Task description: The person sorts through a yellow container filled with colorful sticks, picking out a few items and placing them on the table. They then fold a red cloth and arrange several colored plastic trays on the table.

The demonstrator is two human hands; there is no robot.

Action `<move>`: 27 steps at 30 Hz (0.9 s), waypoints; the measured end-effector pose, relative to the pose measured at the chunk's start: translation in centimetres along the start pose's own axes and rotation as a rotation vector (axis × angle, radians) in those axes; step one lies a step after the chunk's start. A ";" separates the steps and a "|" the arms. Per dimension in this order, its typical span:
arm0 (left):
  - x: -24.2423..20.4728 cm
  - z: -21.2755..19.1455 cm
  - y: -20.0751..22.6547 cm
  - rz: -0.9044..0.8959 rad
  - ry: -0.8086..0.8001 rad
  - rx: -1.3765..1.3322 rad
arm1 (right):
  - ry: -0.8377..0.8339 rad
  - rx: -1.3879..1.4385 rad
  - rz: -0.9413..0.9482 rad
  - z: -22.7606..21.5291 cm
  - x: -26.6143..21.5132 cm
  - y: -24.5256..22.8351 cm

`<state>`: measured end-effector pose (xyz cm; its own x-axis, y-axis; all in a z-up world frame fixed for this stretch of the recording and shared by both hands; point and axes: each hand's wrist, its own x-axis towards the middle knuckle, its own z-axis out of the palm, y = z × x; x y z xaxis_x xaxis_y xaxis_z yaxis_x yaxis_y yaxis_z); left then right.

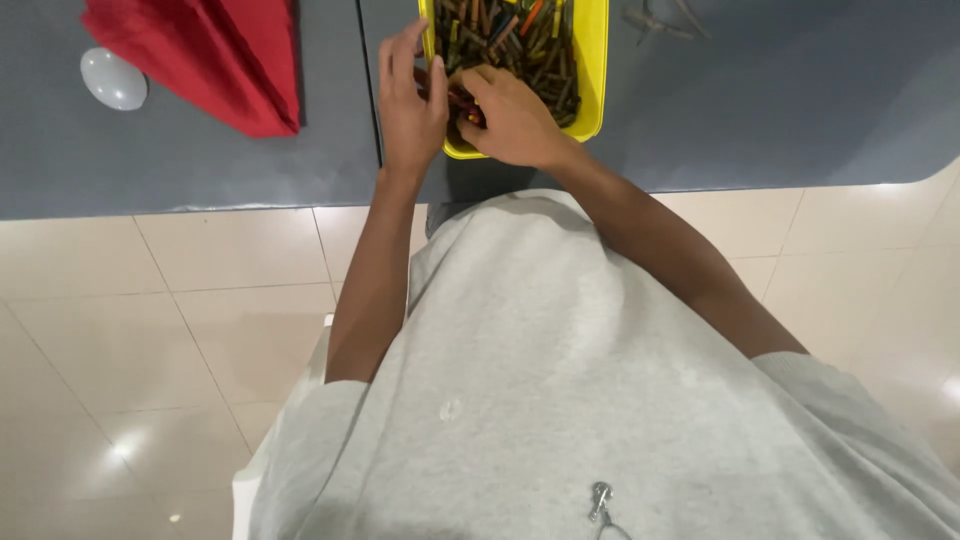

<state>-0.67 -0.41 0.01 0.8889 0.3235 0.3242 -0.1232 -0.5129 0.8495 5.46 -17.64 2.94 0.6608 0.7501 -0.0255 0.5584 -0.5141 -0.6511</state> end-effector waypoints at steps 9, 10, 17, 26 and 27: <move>0.3 0.1 -0.7 0.005 -0.001 0.032 | 0.164 -0.320 0.028 0.2 -1.4 0.5; 0.3 0.2 -0.7 0.092 0.025 0.086 | 0.371 -0.619 0.136 0.7 -1.6 1.1; 0.4 0.3 -0.4 -0.059 -0.023 -0.032 | 0.383 0.150 0.513 1.9 0.7 7.1; 0.4 0.4 -0.2 -0.022 0.002 -0.019 | 0.094 0.618 0.562 -2.0 3.9 11.2; 0.2 0.4 -0.3 -0.018 -0.003 0.000 | 0.013 0.702 0.600 -3.6 3.8 10.2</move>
<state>-0.28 -0.49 -0.36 0.8925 0.3300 0.3076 -0.1071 -0.5073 0.8551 15.44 -21.56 -1.06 0.7491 0.4323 -0.5019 -0.3089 -0.4423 -0.8420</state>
